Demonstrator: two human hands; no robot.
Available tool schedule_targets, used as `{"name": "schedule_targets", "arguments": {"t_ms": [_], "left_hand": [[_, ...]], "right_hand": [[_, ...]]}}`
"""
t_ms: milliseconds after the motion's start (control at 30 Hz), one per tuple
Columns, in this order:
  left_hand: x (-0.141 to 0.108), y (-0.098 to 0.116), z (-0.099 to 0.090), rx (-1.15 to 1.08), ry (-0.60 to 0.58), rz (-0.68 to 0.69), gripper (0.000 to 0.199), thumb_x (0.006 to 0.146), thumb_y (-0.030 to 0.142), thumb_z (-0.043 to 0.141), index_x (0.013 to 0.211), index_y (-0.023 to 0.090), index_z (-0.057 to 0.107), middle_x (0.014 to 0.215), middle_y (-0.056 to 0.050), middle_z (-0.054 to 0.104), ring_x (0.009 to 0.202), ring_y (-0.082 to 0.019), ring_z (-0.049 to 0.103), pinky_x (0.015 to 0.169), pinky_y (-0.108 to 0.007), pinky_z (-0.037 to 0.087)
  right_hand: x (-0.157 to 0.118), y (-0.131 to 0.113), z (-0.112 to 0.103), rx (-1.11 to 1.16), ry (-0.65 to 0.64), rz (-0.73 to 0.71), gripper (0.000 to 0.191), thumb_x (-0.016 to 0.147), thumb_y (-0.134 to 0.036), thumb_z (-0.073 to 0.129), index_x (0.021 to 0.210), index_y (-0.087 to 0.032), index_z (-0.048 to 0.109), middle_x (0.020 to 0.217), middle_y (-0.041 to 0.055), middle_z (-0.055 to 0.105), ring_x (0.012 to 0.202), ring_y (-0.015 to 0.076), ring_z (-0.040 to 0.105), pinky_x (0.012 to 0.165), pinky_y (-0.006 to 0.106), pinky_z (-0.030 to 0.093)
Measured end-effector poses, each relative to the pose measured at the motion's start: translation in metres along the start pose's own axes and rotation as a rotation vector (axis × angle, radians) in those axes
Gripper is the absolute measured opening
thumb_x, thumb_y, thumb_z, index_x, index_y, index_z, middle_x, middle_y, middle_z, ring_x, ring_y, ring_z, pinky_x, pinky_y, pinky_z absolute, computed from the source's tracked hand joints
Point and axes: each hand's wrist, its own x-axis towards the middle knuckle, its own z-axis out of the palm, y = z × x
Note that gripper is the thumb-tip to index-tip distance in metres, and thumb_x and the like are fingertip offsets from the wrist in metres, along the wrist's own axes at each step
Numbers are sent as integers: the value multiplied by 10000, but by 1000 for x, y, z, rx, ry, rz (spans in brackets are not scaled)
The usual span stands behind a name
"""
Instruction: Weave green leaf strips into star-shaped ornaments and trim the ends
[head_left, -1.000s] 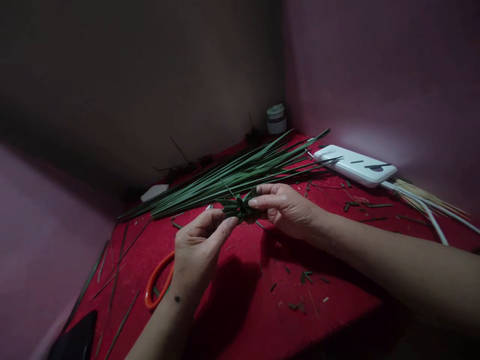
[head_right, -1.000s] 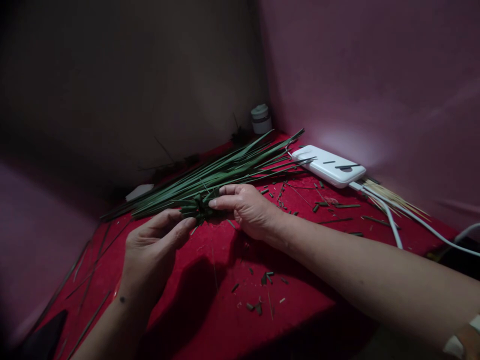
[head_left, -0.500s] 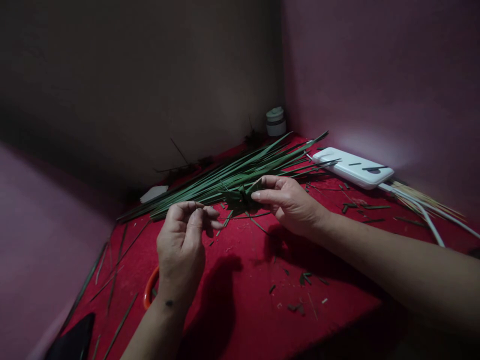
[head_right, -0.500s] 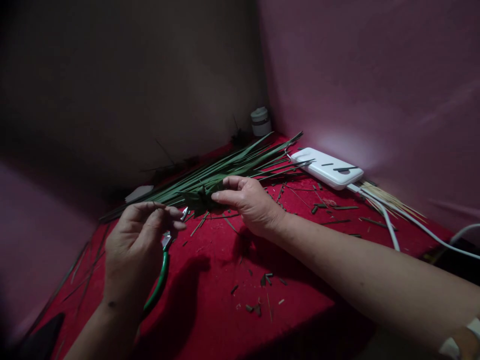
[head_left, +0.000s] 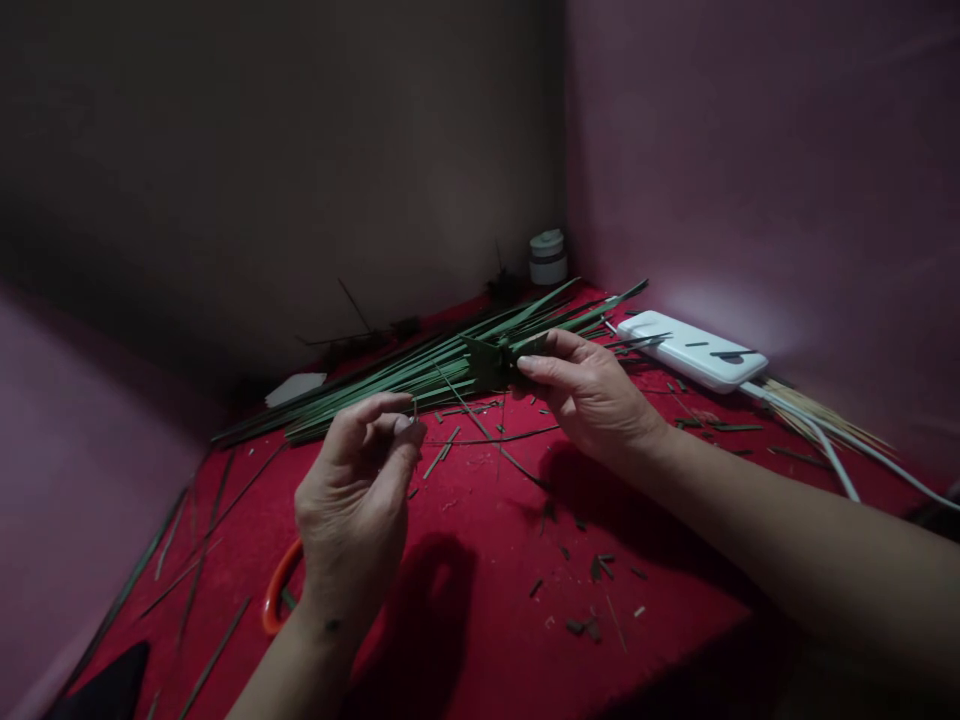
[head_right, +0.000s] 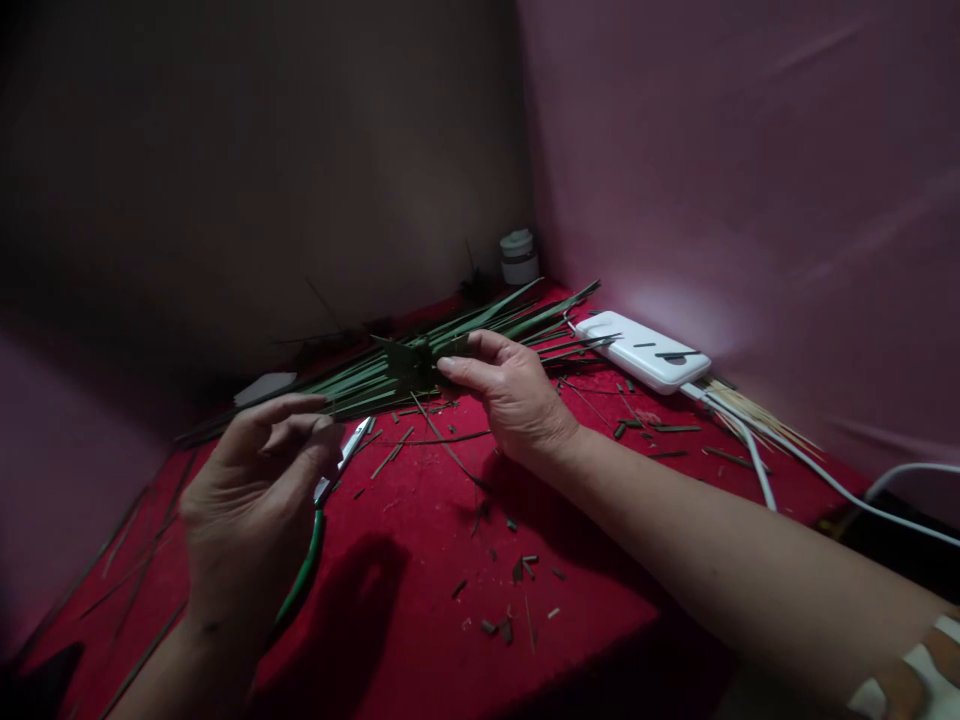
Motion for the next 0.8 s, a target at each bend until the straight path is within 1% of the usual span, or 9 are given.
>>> {"name": "schedule_targets", "arguments": {"t_ms": [100,167,367,500,633,733,800], "left_hand": [[-1,5,-1,36,-27,-5,86,771,204,637,852,216,664,675,44,587,591,-62,507,547,-158,421],[-1,9,-2,57,-68,-30,68,777,187,625,815,219,673,620,53,577,564,-55,501,519,-139,407],[-3,15,-3,13,-142,-38,126,786,130,585,840,217,658,635,59,579,573,-59,518,529,-137,421],[-2,14,-3,29,-184,-14,121,815,164,569,852,224,667,640,53,587,602,-72,525,563,-156,435],[-2,15,-5,48,-158,-3,110,846,216,552,848,230,661,637,53,609,602,-78,538,616,-182,448],[-4,15,-6,0,-128,6,129,869,245,523,876,233,651,655,48,631,622,-87,576,654,-204,466],[-6,16,-6,-46,-135,12,115,859,242,538,904,229,643,693,35,650,657,-100,607,672,-214,486]], "right_hand": [[1,-1,0,21,5,17,129,609,-141,694,694,-172,601,701,-33,609,627,88,536,627,257,445],[1,-1,0,37,2,26,129,609,-137,693,689,-172,598,696,-33,611,626,89,539,622,255,448],[2,2,-3,72,-5,56,148,606,-132,704,700,-174,598,703,-37,618,638,91,547,634,257,452],[2,3,-4,93,4,92,162,599,-122,709,702,-169,593,710,-29,630,643,101,562,622,263,455],[2,3,-5,114,2,104,175,591,-105,710,696,-172,588,691,-35,629,627,97,559,610,257,451],[2,2,-3,124,0,114,173,585,-99,708,688,-166,585,688,-30,629,626,98,557,601,252,448],[1,2,-2,119,5,130,176,579,-98,707,681,-167,581,681,-30,626,621,100,552,593,251,446]]}}
